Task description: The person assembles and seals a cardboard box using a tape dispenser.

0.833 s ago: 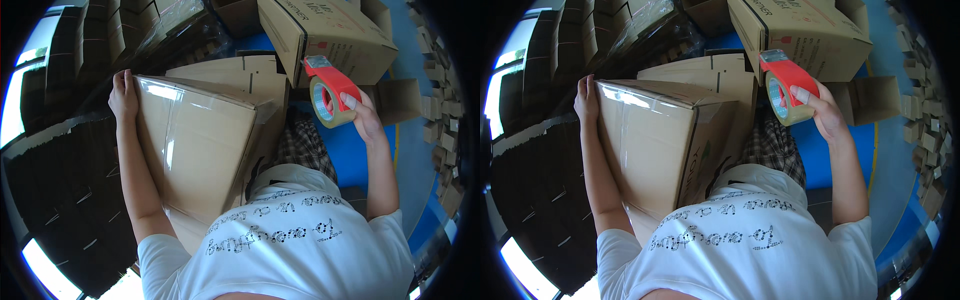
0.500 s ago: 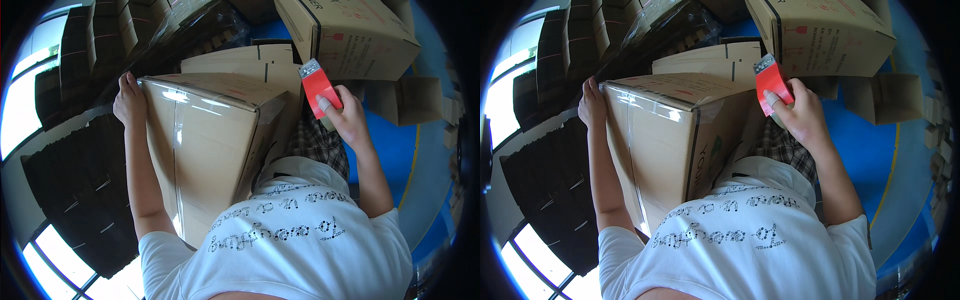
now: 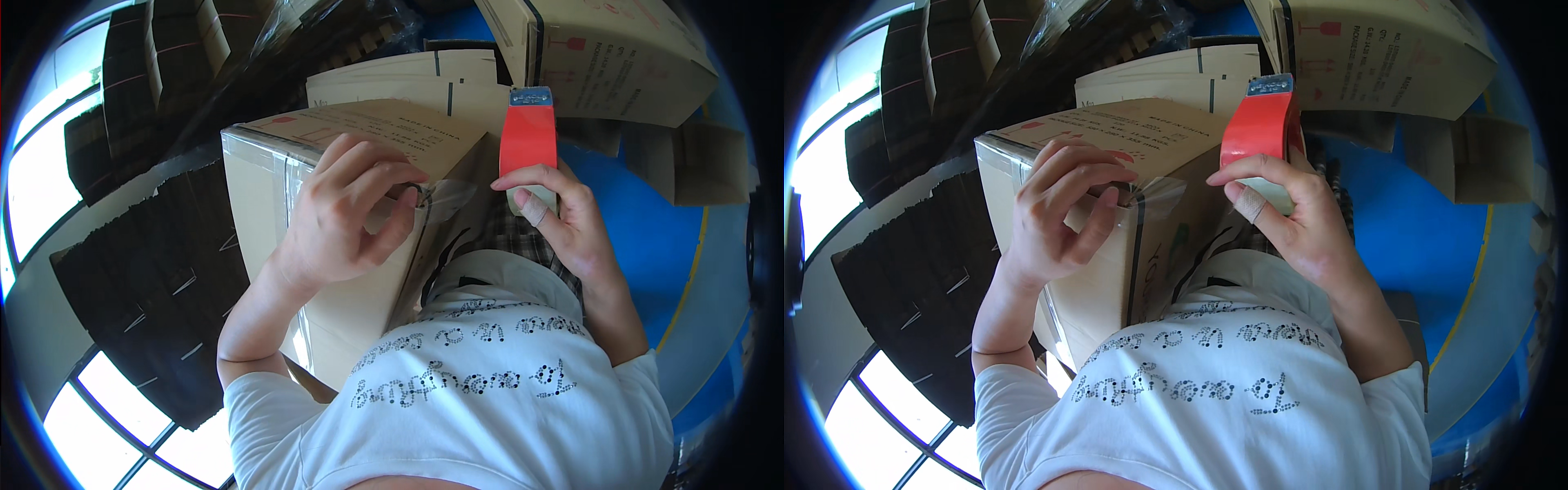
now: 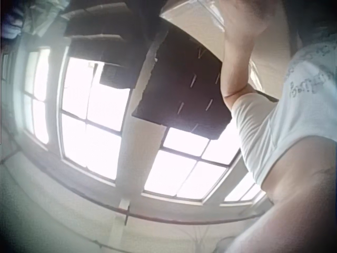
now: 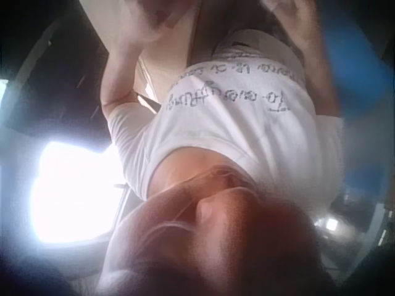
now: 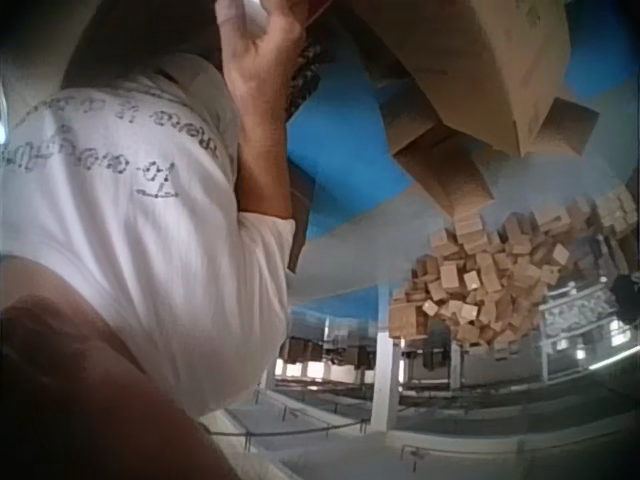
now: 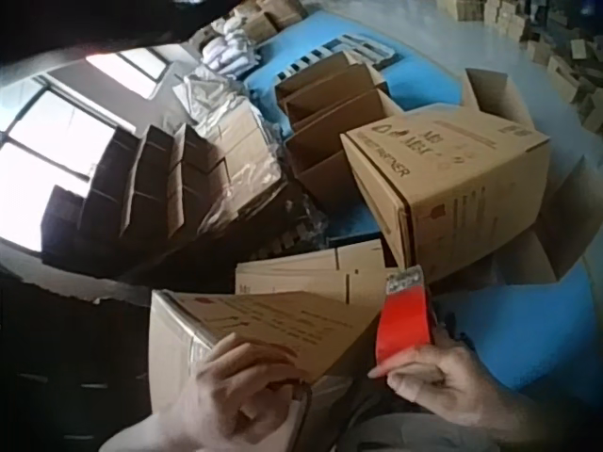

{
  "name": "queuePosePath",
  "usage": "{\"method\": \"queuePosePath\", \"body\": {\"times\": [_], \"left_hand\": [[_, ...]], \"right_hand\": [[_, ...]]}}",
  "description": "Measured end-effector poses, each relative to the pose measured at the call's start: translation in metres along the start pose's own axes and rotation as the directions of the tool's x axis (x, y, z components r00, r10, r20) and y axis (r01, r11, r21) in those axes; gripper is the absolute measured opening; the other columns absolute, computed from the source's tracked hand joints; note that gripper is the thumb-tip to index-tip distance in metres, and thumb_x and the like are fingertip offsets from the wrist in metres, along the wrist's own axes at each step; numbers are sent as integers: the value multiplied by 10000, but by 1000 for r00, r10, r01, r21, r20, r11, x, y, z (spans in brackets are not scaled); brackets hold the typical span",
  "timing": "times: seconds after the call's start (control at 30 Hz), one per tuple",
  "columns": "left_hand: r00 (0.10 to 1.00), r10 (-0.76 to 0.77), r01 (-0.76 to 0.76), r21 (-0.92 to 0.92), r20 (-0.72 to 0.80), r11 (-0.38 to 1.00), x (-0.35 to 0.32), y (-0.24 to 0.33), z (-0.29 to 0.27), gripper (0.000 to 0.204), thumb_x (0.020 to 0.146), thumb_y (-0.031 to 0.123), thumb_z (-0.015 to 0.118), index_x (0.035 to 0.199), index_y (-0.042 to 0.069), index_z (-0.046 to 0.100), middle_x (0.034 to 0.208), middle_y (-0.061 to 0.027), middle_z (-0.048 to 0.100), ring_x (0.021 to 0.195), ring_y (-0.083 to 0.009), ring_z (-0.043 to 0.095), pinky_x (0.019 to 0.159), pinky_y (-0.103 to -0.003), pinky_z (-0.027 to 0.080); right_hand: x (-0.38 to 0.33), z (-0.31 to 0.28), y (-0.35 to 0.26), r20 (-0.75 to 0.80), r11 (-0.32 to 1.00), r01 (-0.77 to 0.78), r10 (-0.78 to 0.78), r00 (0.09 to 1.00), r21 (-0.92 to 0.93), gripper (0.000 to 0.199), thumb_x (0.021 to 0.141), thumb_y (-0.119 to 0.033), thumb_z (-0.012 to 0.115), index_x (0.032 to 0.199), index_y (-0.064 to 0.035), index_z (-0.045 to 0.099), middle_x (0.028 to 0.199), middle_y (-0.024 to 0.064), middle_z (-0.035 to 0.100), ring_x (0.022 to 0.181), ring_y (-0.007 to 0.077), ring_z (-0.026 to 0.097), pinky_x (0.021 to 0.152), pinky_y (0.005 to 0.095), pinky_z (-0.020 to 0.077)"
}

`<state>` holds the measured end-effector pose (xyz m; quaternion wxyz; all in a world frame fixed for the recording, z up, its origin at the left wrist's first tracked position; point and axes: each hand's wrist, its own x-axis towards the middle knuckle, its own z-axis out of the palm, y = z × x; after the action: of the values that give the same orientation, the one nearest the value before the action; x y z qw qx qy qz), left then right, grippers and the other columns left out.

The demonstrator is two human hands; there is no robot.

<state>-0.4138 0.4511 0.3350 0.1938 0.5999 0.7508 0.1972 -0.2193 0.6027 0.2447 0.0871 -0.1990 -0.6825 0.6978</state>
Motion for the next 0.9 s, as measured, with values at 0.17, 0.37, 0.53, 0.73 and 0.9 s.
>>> {"method": "queuePosePath", "body": {"times": [0.17,0.37,0.53,0.73,0.9], "left_hand": [[995,-96,97,-27,35,995,4,0,3,106,735,27,604,813,2,671,845,-132,643,806,-264,602,775,-363,469],[949,-264,284,-104,172,953,15,4,-3,121,828,93,618,828,-18,667,831,-122,642,793,-209,629,740,-307,496],[802,-461,553,-181,379,813,35,10,-13,234,876,212,649,862,-22,653,846,-102,642,802,-155,652,715,-251,530],[757,-408,453,39,510,891,48,12,-10,322,822,279,727,860,-15,601,849,-89,620,777,-156,657,717,-265,542],[730,-378,457,6,570,889,49,6,-12,256,809,198,739,824,-15,597,849,-77,597,785,-146,647,730,-263,543]], "right_hand": [[12,10,3,37,991,-15,10,999,134,138,878,-152,651,927,-26,679,834,67,670,822,139,620,778,267,474],[16,20,2,33,983,-28,22,999,180,128,849,-138,681,904,-22,675,834,56,671,810,127,614,767,262,471],[19,21,-1,11,980,-26,24,1000,198,119,834,-127,694,872,-19,664,827,50,661,799,123,607,756,261,469],[15,17,0,57,977,-56,46,997,207,144,811,-129,714,881,-20,651,854,51,657,848,142,599,799,274,453],[11,20,-4,111,981,-90,72,991,173,198,767,-137,750,889,-19,647,910,58,650,938,174,588,862,292,428]]}}
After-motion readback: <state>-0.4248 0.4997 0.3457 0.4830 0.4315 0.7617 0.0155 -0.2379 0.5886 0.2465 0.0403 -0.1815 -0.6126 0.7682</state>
